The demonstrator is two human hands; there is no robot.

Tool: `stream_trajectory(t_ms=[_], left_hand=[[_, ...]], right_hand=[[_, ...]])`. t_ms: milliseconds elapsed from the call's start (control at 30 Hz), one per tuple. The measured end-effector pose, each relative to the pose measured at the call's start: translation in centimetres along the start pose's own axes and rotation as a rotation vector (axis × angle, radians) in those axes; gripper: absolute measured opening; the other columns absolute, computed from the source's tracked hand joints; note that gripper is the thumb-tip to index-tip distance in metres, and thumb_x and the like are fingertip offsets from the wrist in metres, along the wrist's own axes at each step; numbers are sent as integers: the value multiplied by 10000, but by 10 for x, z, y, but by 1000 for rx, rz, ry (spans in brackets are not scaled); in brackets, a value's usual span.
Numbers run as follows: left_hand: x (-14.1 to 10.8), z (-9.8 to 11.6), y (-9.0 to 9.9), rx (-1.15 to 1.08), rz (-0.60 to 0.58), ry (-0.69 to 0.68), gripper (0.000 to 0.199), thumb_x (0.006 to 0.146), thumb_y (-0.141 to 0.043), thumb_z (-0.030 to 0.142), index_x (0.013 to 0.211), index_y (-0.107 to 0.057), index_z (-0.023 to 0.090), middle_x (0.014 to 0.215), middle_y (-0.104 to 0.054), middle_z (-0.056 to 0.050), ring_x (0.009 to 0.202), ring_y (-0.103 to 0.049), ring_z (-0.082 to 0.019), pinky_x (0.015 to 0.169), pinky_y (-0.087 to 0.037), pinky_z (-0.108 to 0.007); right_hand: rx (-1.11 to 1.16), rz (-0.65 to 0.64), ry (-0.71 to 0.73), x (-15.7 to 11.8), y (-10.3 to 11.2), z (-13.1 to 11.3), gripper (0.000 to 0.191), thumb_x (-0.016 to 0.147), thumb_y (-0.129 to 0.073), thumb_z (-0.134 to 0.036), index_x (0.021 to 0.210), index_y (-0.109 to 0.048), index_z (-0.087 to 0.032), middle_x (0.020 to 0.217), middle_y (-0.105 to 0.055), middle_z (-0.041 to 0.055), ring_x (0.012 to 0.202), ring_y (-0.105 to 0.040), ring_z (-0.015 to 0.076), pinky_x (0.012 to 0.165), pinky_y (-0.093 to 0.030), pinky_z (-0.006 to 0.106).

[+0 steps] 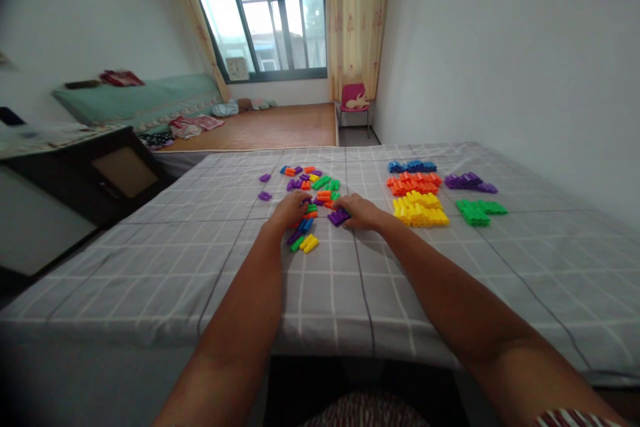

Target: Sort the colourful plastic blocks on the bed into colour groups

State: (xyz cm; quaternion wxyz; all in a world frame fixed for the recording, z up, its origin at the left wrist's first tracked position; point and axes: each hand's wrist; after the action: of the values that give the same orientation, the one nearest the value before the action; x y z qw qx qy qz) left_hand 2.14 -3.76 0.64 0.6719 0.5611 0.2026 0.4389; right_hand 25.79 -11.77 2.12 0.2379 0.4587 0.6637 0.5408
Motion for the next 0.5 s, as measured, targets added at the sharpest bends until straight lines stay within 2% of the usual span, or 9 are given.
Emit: stream_trajectory(t_ms=[100, 233, 400, 500], left_hand=[[-2, 3, 3, 7, -4, -1, 316, 852, -482, 166, 1098, -678, 189, 1162, -663, -95, 1096, -600, -205, 993, -453, -341], [-3, 5, 6, 5, -21, 10, 301, 851, -494, 169, 1086, -681, 196, 1143, -665, -84, 1090, -597, -199, 988, -451, -329], [-2, 4, 5, 11, -16, 0, 301, 854, -493, 176, 1094, -675, 189, 1145, -662, -82, 1083, -590, -188, 982, -444, -310], [-1, 2, 3, 27, -16, -15, 299, 857, -480, 178, 1083, -676, 184, 1141, -663, -85, 1076, -592, -190, 978, -443, -311]], right_hand=[[-33, -33, 33, 1, -5, -5, 454, 686, -720, -242, 1129, -653, -168, 1101, -675, 97, 1034, -589, 258, 917, -426, 363], [-36, 7, 25, 3, -12, -16, 371, 734, -678, -253, 1097, -675, -173, 1067, -683, 112, 1006, -608, 258, 886, -444, 365], [91, 37, 53, 4, -16, -17, 563, 667, -766, -312, 1196, -627, -183, 1144, -663, 119, 1035, -602, 260, 880, -462, 376], [90, 25, 88, 3, -16, -16, 523, 697, -740, -313, 1195, -635, -191, 1142, -670, 108, 1060, -587, 263, 903, -450, 384]])
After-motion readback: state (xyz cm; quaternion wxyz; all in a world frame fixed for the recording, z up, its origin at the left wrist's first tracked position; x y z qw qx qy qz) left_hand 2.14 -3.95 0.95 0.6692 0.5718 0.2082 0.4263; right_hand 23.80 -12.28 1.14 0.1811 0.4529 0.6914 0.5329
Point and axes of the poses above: each hand's wrist, its own x-axis towards the middle knuckle, its own y-axis out of the back of the hand, z = x × y
